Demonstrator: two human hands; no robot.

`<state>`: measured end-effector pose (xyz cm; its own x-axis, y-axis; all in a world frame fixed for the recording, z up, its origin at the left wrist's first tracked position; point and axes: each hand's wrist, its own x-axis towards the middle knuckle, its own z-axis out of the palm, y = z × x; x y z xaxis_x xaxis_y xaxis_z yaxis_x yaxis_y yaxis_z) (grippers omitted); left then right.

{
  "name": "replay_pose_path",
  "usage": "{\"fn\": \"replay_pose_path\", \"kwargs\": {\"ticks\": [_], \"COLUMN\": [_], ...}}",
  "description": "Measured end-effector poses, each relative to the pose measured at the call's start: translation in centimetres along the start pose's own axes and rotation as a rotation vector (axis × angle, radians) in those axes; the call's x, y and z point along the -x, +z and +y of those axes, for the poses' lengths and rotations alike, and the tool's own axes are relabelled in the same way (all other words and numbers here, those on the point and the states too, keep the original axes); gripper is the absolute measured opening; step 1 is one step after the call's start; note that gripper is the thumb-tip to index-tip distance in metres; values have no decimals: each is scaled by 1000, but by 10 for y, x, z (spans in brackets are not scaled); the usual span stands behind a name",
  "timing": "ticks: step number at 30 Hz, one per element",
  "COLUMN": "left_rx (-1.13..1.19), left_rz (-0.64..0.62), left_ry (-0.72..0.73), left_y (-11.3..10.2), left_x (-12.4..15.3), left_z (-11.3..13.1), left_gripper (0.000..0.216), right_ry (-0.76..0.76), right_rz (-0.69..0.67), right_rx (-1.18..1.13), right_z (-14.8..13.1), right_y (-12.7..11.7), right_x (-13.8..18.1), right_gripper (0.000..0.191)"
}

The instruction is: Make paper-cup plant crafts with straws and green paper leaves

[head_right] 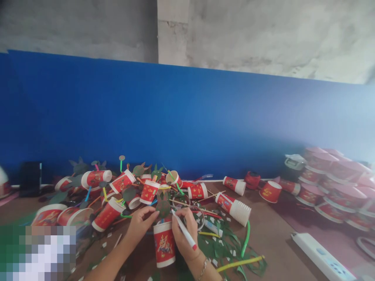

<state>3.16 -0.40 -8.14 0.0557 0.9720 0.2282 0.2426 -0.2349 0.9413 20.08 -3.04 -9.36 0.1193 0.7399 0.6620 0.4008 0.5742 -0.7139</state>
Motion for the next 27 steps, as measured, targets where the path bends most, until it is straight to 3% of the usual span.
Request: {"fn": "replay_pose_path", "kwargs": {"ticks": [15, 27], "left_rx": [-81, -117], "left_rz": [30, 25], "left_ry": [91, 116], "left_y": [0, -1], "left_x": [6, 6], "left_z": [-5, -2], "left_gripper": [32, 32], "right_ry": [-128, -130], "right_rz": [3, -10], "right_rx": [26, 82], "right_z": [3, 3], "right_y": [1, 1], "right_x": [0, -2], "right_gripper": [14, 14]}}
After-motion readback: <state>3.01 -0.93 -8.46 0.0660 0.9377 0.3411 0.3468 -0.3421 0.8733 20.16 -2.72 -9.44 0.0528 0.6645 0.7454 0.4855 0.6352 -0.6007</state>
